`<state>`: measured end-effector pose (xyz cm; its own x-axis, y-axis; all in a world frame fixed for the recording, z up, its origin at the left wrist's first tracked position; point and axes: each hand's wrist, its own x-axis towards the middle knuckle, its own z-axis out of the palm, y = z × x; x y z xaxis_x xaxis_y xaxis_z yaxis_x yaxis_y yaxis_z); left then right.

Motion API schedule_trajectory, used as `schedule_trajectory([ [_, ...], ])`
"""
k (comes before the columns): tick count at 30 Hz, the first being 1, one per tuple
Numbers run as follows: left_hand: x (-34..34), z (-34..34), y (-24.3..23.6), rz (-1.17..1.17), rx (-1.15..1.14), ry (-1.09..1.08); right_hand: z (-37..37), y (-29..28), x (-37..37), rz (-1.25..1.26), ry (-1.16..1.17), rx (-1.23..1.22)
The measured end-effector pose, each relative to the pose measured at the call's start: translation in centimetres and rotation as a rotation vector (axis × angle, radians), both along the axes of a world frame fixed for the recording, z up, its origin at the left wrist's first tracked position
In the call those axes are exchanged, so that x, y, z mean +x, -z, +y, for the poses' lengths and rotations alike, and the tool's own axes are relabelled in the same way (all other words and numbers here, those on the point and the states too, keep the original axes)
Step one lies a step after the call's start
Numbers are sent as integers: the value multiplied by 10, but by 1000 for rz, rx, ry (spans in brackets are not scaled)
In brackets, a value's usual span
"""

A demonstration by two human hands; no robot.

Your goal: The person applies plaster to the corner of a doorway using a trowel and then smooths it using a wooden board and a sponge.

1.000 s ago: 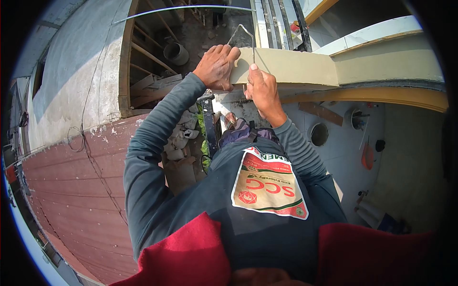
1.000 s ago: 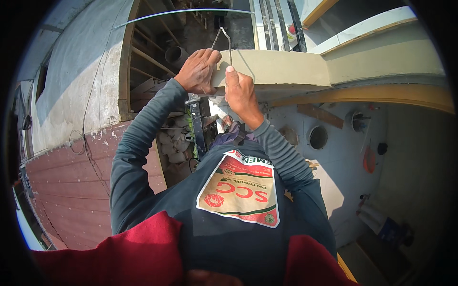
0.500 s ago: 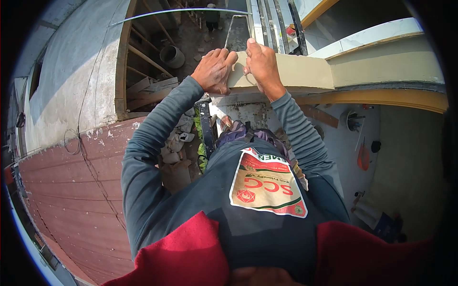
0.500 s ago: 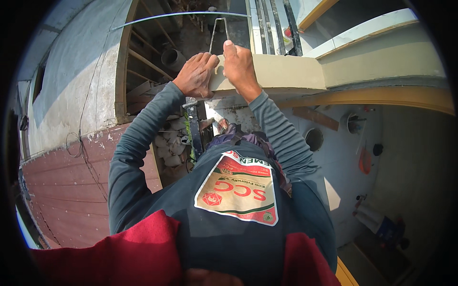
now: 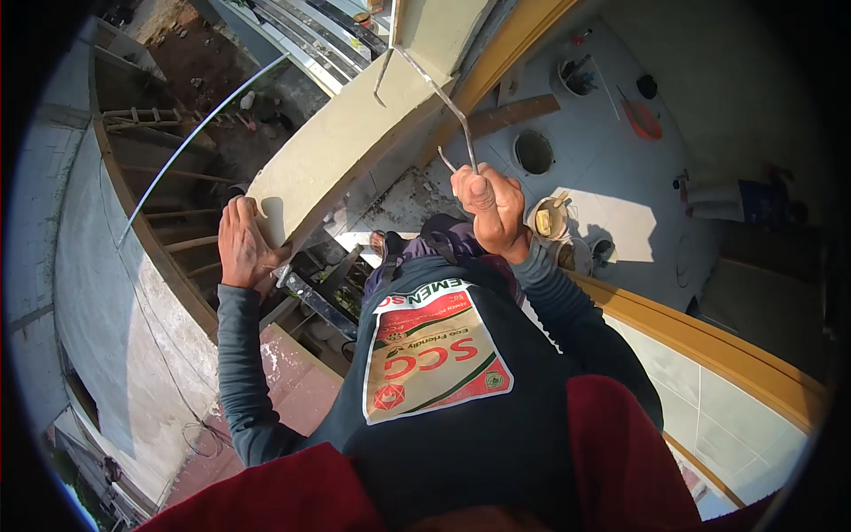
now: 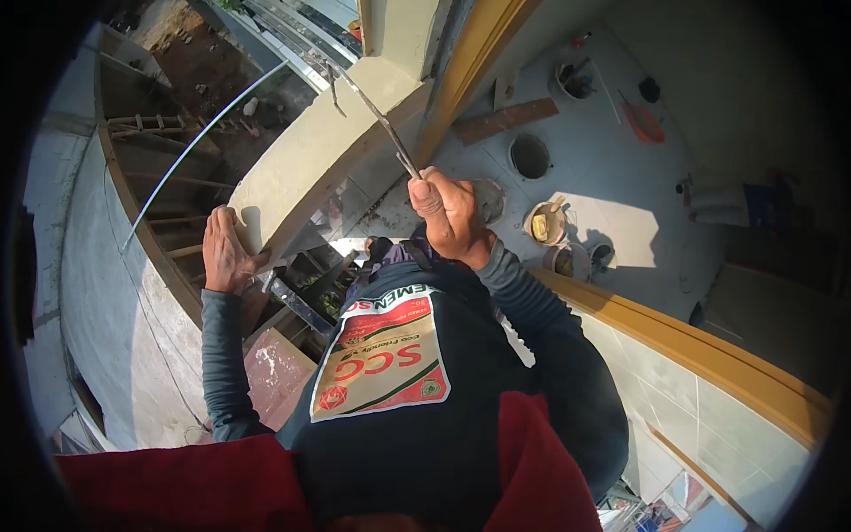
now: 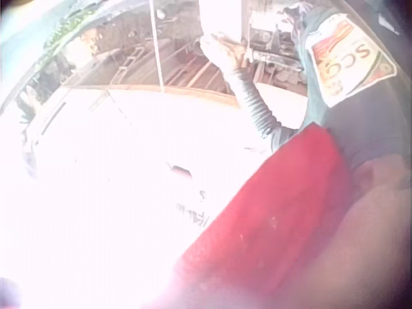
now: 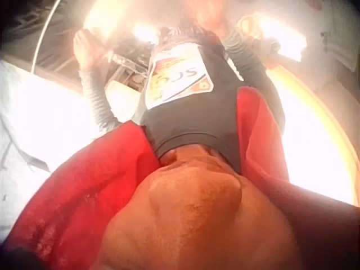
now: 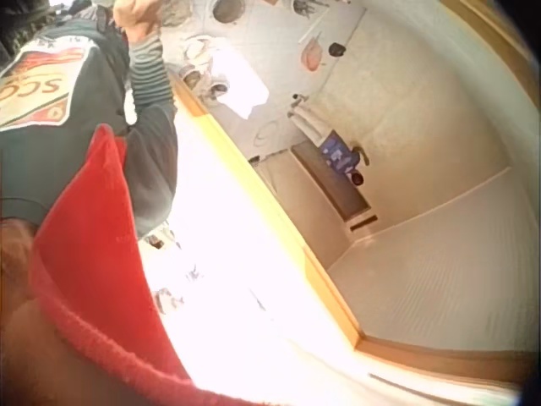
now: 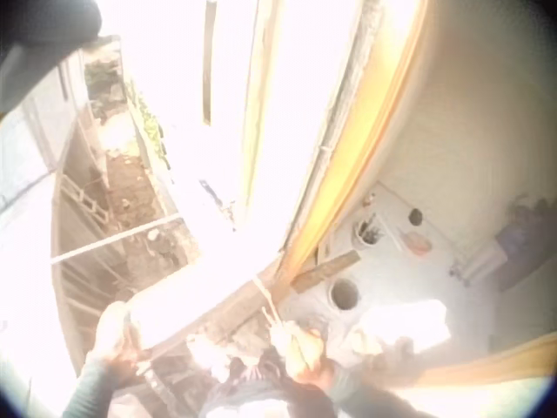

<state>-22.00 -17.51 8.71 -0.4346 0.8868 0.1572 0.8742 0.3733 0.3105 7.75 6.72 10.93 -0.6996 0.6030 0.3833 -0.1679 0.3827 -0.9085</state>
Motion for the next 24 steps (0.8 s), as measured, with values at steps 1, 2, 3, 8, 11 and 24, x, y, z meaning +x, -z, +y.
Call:
schedule_trajectory([
  [1, 9, 5, -12, -46, -15, -20, 2, 11, 27, -114, 90, 25],
  [2, 8, 11, -11, -31, -6, 15, 3, 23, 51, -137, 170, 16],
  [3, 14, 15, -18, -51, -18, 2, 3, 36, 70, -253, 270, -82],
  [8, -11, -16, -7, -52, -192, -45, 20, 164, 139, -601, 731, -248],
  [11, -21, -16, -8, -22, -227, -19, 42, 234, 195, -685, 937, -362],
  [24, -46, -30, -8, -19, -406, -99, 118, 317, 521, -633, 1844, -952],
])
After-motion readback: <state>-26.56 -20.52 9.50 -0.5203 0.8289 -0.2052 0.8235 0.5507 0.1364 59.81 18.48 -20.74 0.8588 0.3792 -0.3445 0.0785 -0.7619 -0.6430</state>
